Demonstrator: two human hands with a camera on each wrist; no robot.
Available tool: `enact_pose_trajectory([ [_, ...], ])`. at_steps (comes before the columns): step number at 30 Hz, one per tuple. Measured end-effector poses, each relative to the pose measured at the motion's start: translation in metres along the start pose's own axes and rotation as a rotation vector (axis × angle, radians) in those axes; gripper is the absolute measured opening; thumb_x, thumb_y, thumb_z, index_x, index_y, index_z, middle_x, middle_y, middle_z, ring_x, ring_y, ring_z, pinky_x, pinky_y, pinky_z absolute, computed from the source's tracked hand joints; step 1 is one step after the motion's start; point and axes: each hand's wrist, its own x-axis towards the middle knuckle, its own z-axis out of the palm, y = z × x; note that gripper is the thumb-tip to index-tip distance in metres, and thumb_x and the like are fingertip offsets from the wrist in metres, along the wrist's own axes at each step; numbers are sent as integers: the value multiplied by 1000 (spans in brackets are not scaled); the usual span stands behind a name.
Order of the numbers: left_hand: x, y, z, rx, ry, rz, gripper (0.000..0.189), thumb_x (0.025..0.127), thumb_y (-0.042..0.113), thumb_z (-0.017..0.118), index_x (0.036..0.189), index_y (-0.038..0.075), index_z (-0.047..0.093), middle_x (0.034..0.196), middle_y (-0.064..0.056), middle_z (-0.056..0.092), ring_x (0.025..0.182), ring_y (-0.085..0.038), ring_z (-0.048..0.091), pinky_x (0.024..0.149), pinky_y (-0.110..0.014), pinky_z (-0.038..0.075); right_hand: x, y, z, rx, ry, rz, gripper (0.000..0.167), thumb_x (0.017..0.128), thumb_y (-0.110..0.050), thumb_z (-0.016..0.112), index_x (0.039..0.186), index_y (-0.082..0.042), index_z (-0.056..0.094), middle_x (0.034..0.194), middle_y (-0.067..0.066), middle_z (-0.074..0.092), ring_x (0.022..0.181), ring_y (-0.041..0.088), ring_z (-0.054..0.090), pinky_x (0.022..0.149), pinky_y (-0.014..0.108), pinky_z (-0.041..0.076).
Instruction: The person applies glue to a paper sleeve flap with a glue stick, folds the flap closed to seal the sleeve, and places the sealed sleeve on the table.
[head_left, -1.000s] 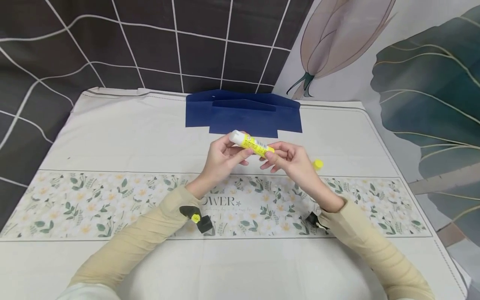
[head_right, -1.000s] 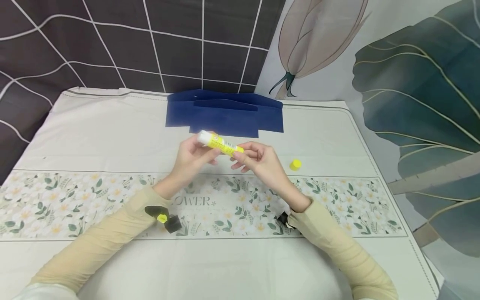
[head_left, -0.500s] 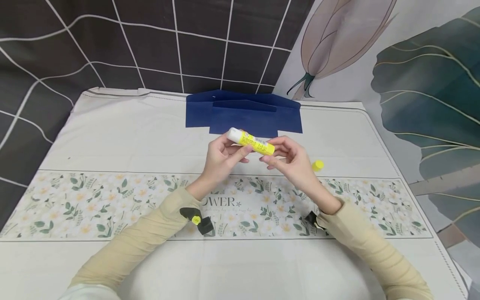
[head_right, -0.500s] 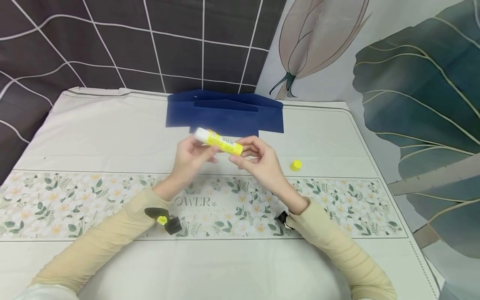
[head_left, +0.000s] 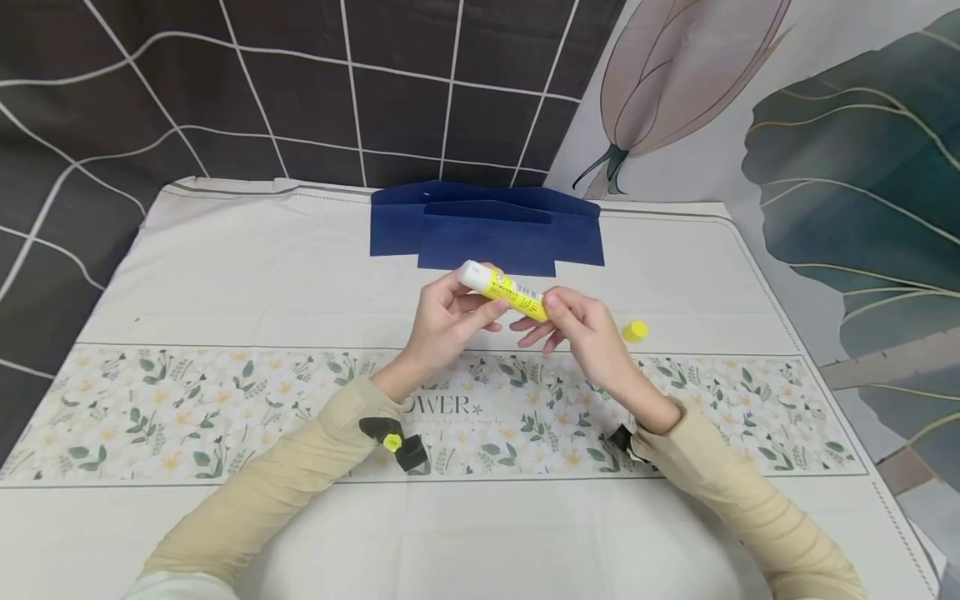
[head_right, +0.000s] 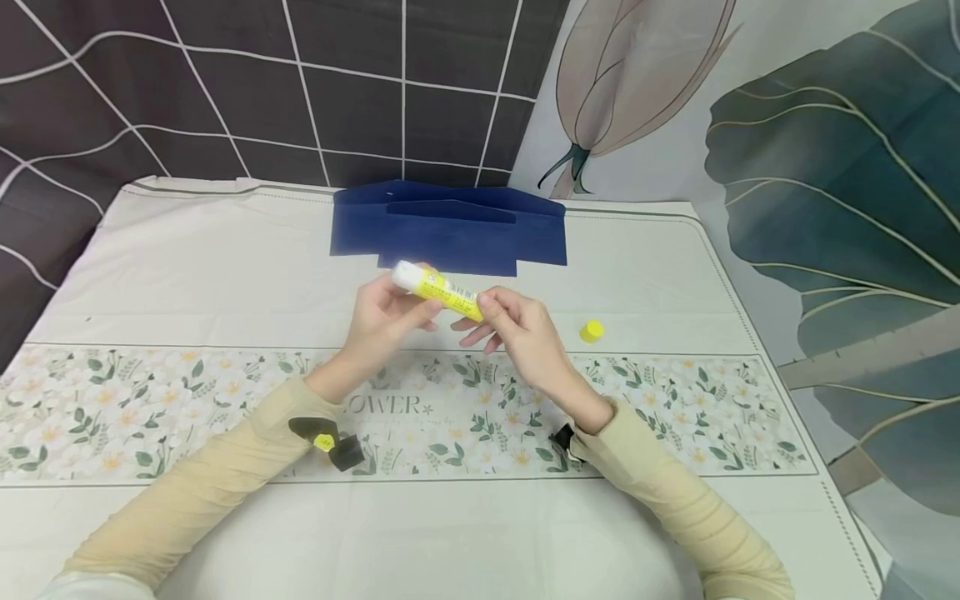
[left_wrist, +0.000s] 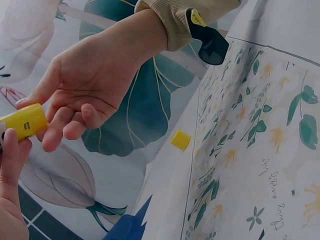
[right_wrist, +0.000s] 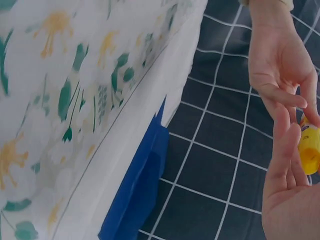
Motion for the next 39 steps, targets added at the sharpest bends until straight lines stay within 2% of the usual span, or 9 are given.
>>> enact_pose_trajectory([
  [2, 1, 1, 1, -5, -6, 4, 34, 85, -16, 57, 118, -19, 50, 110, -37, 57, 81, 0, 67, 63, -23, 58, 1, 1, 1, 33, -5, 6, 52, 105, -36, 33, 105, 8, 60, 90, 20, 73, 70, 10, 72, 54, 29, 55],
  [5, 2, 2, 2, -5, -4, 2, 34, 85, -16, 57, 118, -19, 49, 111, -38, 57, 81, 0, 68, 63, -23, 58, 2, 4, 2, 78, -6, 12, 58, 104, -39, 31, 106, 11, 59, 81, 3, 75, 69, 9, 71, 53, 27, 54],
  [8, 3, 3, 4, 36, 6, -9, 32, 85, -13, 60, 116, -17, 52, 109, -36, 60, 82, -1, 67, 65, -26, 59, 3, 5, 2, 163, 4, 19, 49, 104, -37, 32, 109, 5, 58, 79, -10, 73, 69, 8, 71, 54, 25, 54],
  [14, 8, 3, 8, 209, 33, -74, 29, 86, 3, 69, 112, -6, 61, 105, -21, 66, 90, -13, 64, 67, -24, 57, 5, 3, 1, 477, 10, 88, 13, 102, -22, 44, 103, -13, 53, 85, -5, 69, 72, 7, 67, 58, 19, 53],
  [17, 11, 3, 9, 209, 37, -98, 31, 87, 6, 69, 115, -3, 61, 107, -19, 66, 94, -19, 64, 70, -25, 57, 7, 1, 0, 604, 27, 157, 8, 100, -18, 48, 101, -13, 53, 87, -3, 68, 74, 7, 66, 60, 15, 52],
  [20, 13, 4, 9, 200, 40, -108, 33, 86, 7, 69, 118, -1, 62, 108, -19, 67, 93, -16, 64, 71, -25, 57, 9, 1, -1, 679, 56, 211, 7, 99, -17, 49, 101, -12, 54, 89, -2, 69, 77, 7, 66, 65, 14, 53],
  [28, 18, 0, 6, 209, 18, -91, 39, 85, 7, 72, 122, 2, 63, 114, -15, 69, 94, -17, 65, 71, -24, 55, 11, 2, -3, 706, 109, 235, 14, 99, -13, 48, 92, -14, 60, 87, -3, 69, 79, 7, 67, 73, 14, 53],
  [34, 22, -4, -4, 245, -17, -182, 37, 83, 10, 75, 117, 3, 64, 110, -15, 70, 102, -25, 66, 80, -27, 57, 10, 4, -8, 682, 158, 176, 10, 96, -12, 54, 89, -16, 60, 90, -3, 67, 78, 7, 68, 70, 13, 53],
  [39, 32, -7, -23, 221, -27, -262, 45, 81, 7, 75, 124, 2, 61, 121, -14, 67, 108, -32, 65, 87, -29, 56, 6, 6, -16, 664, 166, 168, 17, 95, -4, 52, 92, -17, 63, 95, -3, 66, 79, 8, 69, 69, 14, 52],
])
